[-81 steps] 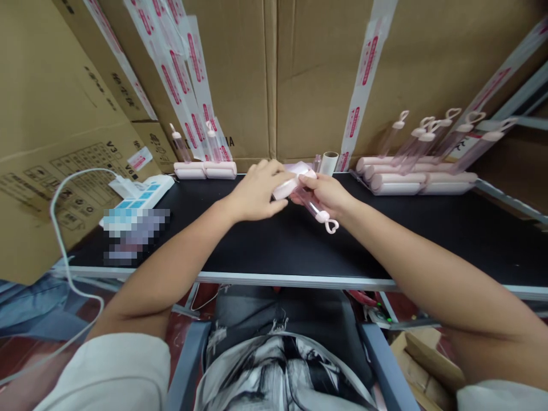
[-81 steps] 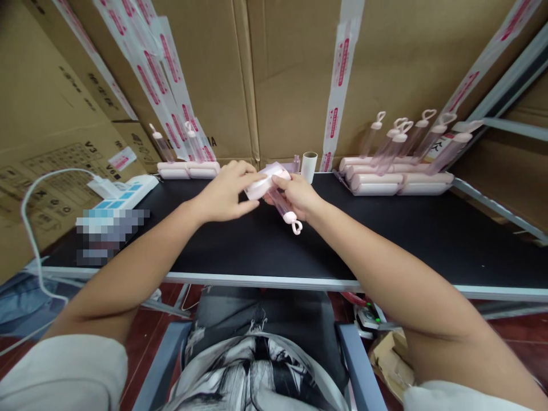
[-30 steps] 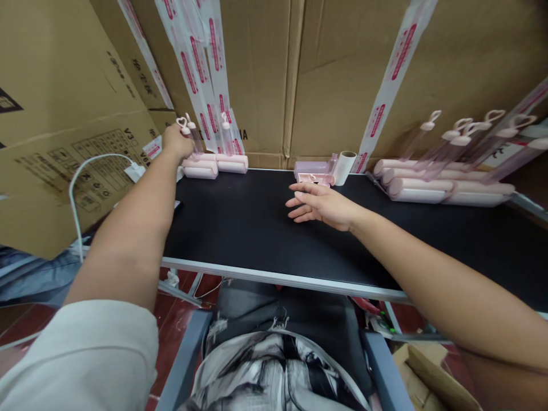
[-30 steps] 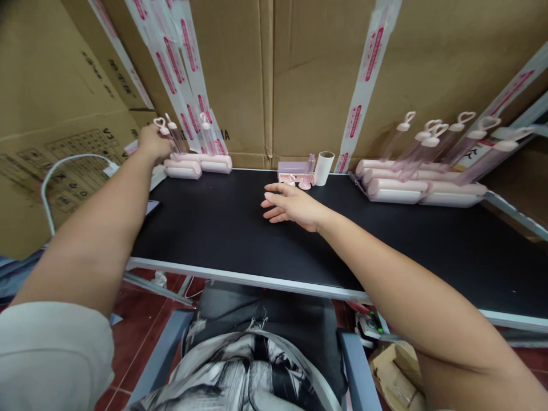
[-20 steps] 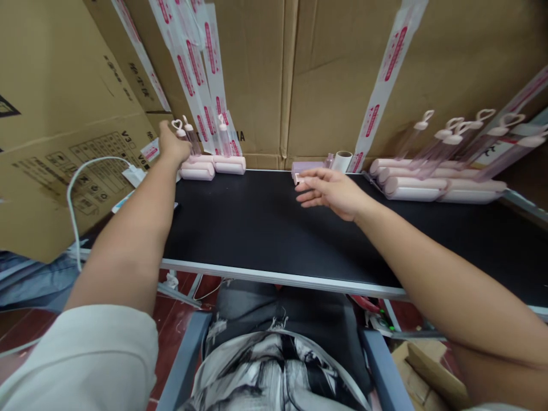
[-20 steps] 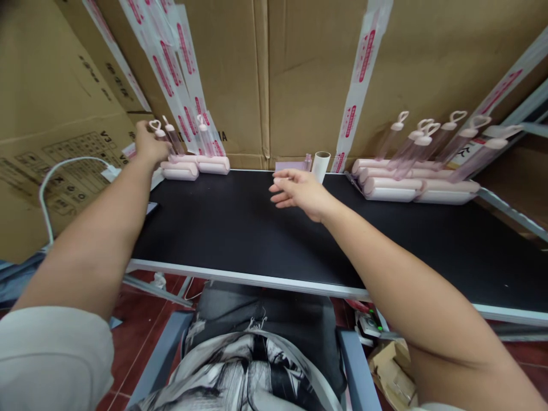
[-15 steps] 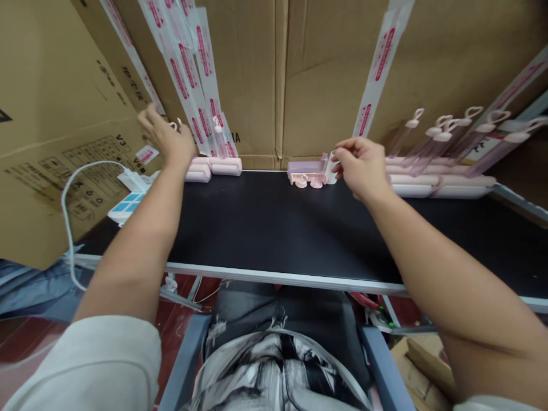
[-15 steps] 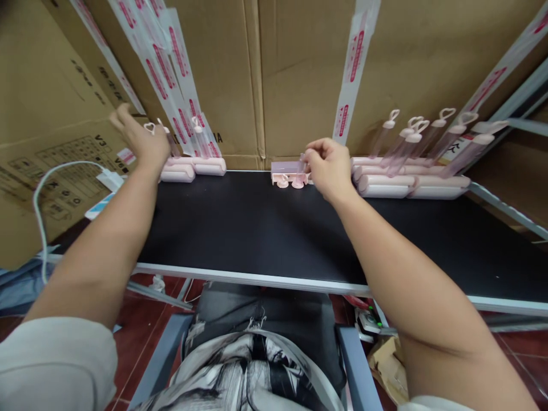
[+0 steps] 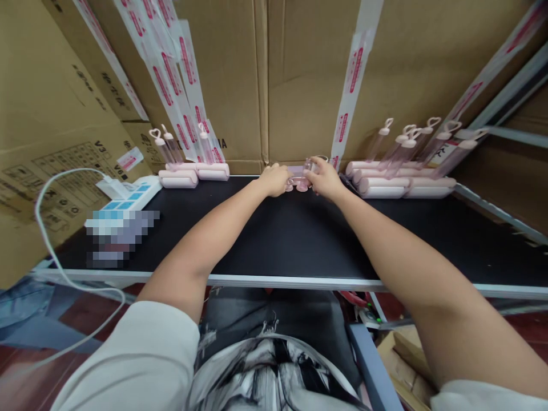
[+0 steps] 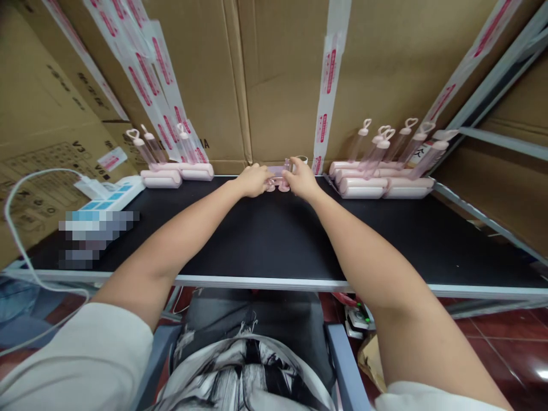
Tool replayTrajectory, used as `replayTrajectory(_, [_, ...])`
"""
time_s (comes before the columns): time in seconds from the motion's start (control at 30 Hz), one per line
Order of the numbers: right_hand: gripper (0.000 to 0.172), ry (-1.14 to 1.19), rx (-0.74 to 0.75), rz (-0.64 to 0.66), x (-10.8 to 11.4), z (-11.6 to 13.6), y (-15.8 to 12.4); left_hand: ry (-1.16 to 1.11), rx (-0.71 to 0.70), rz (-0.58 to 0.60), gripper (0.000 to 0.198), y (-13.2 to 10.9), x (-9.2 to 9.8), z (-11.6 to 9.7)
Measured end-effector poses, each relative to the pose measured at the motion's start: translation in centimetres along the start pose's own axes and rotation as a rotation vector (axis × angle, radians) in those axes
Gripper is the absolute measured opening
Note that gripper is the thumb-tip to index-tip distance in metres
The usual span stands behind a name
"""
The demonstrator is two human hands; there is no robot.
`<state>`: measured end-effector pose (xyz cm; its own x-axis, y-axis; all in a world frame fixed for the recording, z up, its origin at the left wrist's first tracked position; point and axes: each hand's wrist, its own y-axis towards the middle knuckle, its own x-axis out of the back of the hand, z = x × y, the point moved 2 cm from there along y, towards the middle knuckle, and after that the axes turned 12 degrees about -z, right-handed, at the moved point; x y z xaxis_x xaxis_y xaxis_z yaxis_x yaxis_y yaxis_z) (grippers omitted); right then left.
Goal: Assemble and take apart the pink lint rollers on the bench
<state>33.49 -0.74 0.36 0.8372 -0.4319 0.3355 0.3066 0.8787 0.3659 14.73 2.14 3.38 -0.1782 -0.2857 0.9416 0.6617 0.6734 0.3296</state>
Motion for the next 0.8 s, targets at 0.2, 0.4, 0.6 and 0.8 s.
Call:
replayTrajectory(0.2, [0.03,-0.224,0.061,-0.083,-1.3,-0.6,0.4,0.025,-0.047,-0.002,0.033,0.0,0.2,0.0])
replayTrajectory(0.4, [0.022,-0.372,0.201,-0.07,-1.4,0.9,-0.8,0.055,-0.11,0.052,0.022,-1.4,1.1,0.2])
replayTrajectory(0.6, [0.025,-0.287,0.185,0.075,-1.4,2.2,-2.9,0.074,-0.094,0.087,0.034,-2.9,1.8,1.6])
replayTrajectory(0.8, [0.02,-0.258,0.189,0.097,-1.2,2.8,-3.5,-0.062,-0.096,-0.011,0.036,-4.3,1.7,1.1])
